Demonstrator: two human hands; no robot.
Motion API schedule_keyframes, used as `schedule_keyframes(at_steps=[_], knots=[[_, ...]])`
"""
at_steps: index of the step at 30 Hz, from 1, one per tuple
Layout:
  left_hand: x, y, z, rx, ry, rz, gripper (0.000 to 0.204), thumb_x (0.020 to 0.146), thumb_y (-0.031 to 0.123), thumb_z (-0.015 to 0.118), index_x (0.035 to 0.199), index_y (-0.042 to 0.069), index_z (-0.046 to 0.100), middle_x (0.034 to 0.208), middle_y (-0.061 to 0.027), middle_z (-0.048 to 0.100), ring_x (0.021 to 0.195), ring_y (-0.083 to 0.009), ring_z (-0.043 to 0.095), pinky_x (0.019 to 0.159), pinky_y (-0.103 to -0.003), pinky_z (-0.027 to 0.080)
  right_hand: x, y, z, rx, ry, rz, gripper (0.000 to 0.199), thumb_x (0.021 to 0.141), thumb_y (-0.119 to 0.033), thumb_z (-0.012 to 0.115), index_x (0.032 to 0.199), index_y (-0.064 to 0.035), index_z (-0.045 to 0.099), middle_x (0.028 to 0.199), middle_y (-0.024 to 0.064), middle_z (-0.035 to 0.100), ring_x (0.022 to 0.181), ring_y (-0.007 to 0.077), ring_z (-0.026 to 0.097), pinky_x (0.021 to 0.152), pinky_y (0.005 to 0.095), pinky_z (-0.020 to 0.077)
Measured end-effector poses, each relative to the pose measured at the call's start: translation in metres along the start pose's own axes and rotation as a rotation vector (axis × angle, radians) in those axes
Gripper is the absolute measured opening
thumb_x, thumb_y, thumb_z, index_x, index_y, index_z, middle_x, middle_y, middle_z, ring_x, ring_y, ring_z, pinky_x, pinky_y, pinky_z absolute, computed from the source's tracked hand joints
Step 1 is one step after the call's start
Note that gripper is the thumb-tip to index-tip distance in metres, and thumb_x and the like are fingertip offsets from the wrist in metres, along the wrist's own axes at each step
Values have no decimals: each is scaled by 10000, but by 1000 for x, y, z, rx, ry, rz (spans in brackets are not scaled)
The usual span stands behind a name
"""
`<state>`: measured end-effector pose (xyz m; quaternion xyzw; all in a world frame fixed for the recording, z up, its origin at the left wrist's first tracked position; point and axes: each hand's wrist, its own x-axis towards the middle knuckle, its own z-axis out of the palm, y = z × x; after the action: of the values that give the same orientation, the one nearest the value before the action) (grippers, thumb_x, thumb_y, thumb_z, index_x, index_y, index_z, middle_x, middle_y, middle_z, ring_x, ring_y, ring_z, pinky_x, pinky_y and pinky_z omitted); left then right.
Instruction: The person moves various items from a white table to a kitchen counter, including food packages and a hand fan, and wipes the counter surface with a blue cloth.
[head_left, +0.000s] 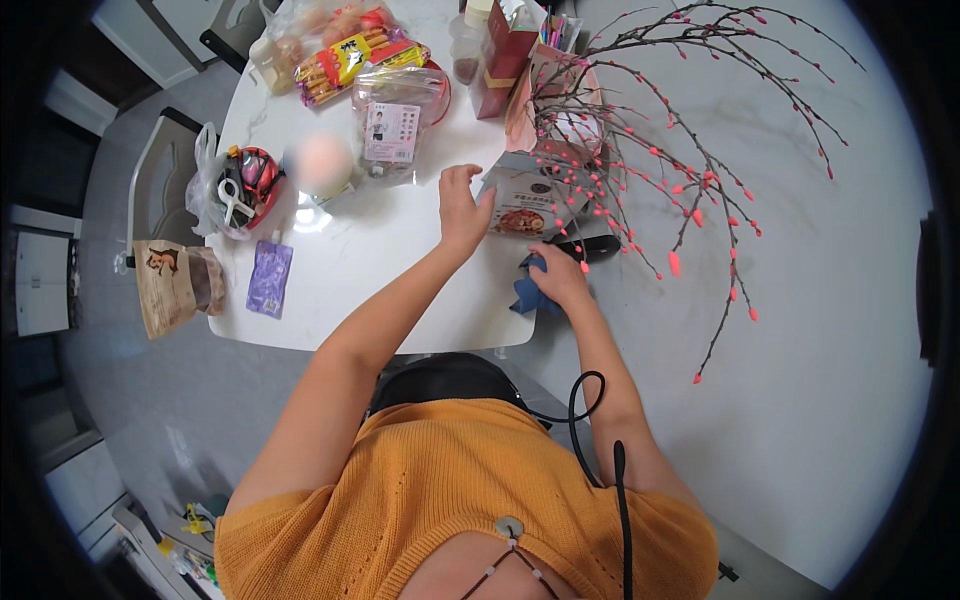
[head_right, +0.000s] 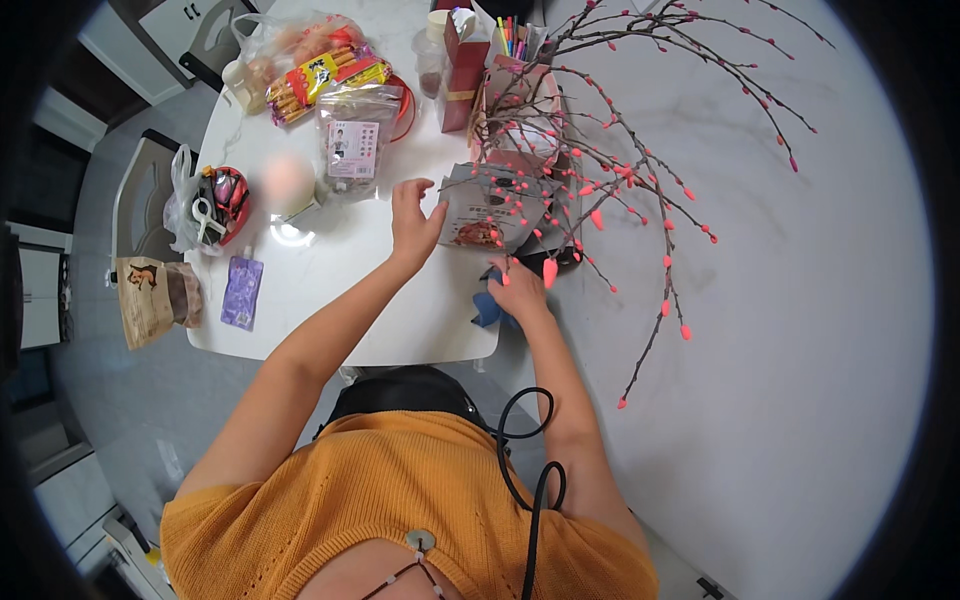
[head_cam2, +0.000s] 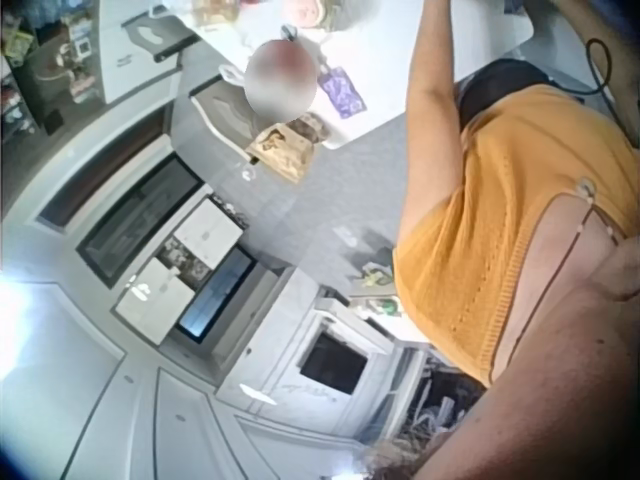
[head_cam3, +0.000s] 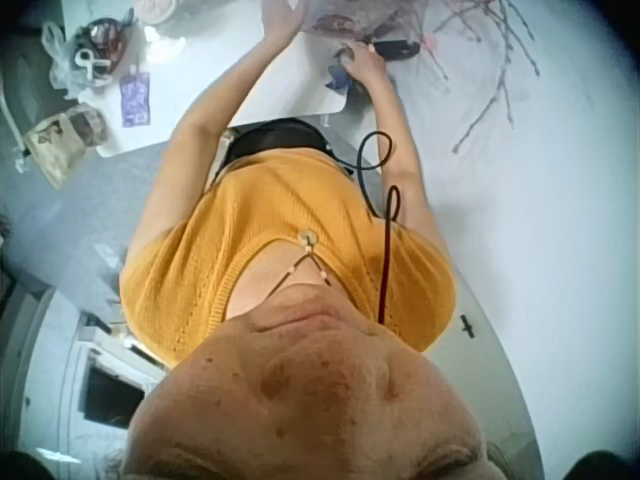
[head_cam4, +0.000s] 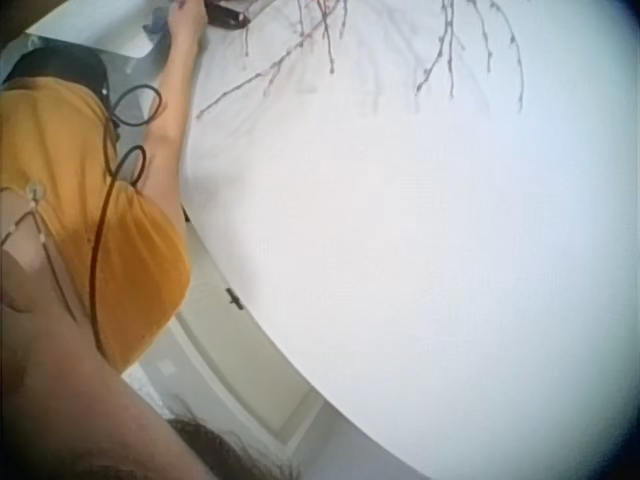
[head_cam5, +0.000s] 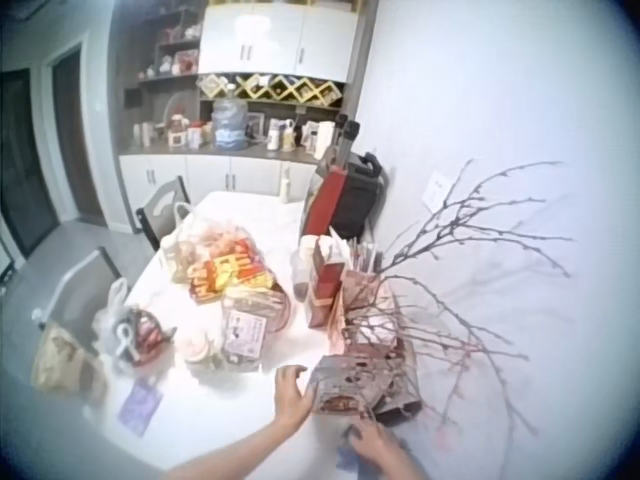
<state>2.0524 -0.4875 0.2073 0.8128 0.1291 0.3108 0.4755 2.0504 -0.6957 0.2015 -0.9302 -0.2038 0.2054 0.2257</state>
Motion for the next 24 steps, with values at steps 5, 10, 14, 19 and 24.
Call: schedule_keyframes(at_steps=[5,10,14,19,24], knots=[[20,14,-3,9,-75,176,302,694,81,671,975,73,560,983,-99,527,956,-268,487,812,-355,411,-18,-12,12,275,-55,-230,427,735,-258,594,1138,-123,558,1065,134,597,960,293,580,836,373,456],[33,9,-6,42,-193,199,202,709,92,672,902,76,612,915,-79,571,913,-258,519,788,-349,420,-14,-27,-18,58,238,-172,341,758,-237,626,1077,-122,594,982,111,604,908,309,562,790,377,459],[42,15,-15,33,-350,157,114,721,88,664,828,57,638,817,-86,589,814,-259,549,726,-360,437,5,-36,-44,-22,658,-274,306,754,-137,637,1059,-128,610,960,76,602,903,271,552,770,352,457],[33,17,-27,62,-398,311,61,709,92,653,757,56,643,783,-91,596,783,-281,553,687,-374,449,9,-64,-33,-241,781,-442,374,711,-112,676,1077,-134,600,1088,13,558,992,241,504,840,374,418],[25,28,-47,128,-486,536,56,710,62,644,764,59,632,779,-80,587,782,-267,547,704,-366,440,9,-88,-33,-250,804,-449,356,692,-145,687,1038,-133,603,1052,10,561,1003,236,495,868,384,393]])
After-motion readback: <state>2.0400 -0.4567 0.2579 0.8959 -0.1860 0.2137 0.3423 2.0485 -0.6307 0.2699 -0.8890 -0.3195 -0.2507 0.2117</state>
